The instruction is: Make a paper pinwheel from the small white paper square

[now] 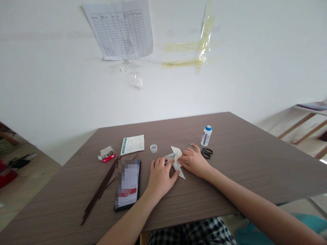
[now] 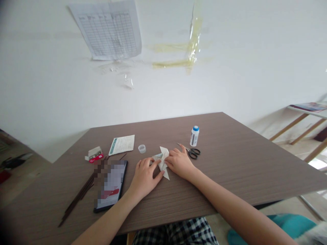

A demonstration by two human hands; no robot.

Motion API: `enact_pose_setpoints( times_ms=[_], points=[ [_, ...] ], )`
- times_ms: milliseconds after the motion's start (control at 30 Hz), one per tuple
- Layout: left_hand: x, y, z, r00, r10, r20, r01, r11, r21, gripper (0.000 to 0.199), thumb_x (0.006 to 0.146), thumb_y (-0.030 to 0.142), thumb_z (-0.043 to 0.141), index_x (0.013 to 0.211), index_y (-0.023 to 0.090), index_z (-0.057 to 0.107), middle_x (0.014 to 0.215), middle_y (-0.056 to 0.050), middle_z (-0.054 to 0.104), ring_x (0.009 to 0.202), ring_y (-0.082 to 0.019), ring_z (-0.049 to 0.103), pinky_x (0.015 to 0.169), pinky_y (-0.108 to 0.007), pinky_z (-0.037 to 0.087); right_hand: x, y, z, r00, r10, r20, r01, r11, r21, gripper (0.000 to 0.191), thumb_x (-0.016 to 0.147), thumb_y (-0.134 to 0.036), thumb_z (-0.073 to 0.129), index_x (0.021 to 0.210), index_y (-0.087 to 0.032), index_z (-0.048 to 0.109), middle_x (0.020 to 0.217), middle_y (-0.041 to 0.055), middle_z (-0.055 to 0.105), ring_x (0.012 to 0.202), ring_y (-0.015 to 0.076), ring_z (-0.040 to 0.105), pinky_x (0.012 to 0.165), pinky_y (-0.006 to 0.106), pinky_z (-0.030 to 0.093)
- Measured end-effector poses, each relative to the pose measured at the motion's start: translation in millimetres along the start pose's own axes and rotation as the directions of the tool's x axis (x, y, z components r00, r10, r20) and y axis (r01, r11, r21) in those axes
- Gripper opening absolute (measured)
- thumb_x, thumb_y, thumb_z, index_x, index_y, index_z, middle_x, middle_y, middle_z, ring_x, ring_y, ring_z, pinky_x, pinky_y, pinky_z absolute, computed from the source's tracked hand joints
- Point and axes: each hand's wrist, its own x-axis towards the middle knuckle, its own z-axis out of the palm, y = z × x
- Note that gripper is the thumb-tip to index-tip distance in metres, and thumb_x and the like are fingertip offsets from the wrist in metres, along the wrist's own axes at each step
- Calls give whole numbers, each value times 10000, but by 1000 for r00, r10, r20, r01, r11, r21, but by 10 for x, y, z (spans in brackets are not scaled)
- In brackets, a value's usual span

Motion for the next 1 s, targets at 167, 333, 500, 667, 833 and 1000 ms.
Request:
enact_pose_setpoints(
  times_ms=[167, 333, 500, 667, 833, 1000],
  points=[
    [5, 30, -27, 1000, -18, 16, 18, 1000, 0, 411, 1055, 380, 852, 1439, 233, 857, 1403, -175, 798, 1396, -424, 730, 1298, -702, 525, 4, -35, -12, 1000, 15, 1, -15, 1000, -6, 205, 1126, -264, 727, 1113, -314, 925, 1098, 101, 857, 1162, 353, 776, 1356, 734, 364],
    [14, 62, -65, 999, -22, 42, 22, 1000, -1, 423, 1069, 381, 839, 1457, 213, 852, 1403, -188, 798, 1409, -429, 727, 1305, -705, 521, 4, -51, -22, 1000, 21, 8, -21, 1000, -17, 246, 1153, -253, 665, 1137, -309, 904, 1135, 111, 857, 1173, 348, 773, 1366, 730, 349],
    [11, 46, -57, 1000, -16, 22, 17, 1000, -1, 410, 1059, 379, 851, 1442, 231, 854, 1403, -178, 803, 1397, -421, 734, 1300, -709, 529, 14, -44, -32, 999, 39, 10, -39, 998, 46, 230, 1146, -258, 670, 1218, -315, 881, 1177, 100, 873, 1204, 356, 784, 1367, 736, 352],
    [8, 47, -56, 999, -18, 30, 18, 1000, 5, 415, 1067, 390, 839, 1446, 219, 851, 1414, -186, 798, 1406, -423, 727, 1299, -707, 527, 11, -61, -63, 999, 41, 28, -42, 998, 48, 275, 1146, -258, 671, 1290, -330, 895, 1189, 107, 873, 1222, 359, 782, 1367, 732, 364],
    [10, 53, -69, 999, -22, 45, 22, 1000, 8, 429, 1071, 390, 833, 1466, 222, 841, 1410, -184, 798, 1415, -420, 722, 1305, -701, 520, -14, -84, -163, 996, 15, 88, -22, 997, 73, 346, 1105, -259, 704, 1375, -326, 910, 1217, 127, 835, 1231, 366, 759, 1366, 742, 366],
    [6, 39, -63, 999, -18, 44, 17, 1000, 19, 419, 1074, 391, 828, 1467, 242, 838, 1426, -174, 800, 1419, -411, 721, 1302, -691, 526, -17, -69, -258, 990, 18, 139, -29, 997, 72, 436, 1066, -257, 741, 1478, -302, 878, 1284, 147, 785, 1291, 370, 715, 1366, 744, 352]
  ],
)
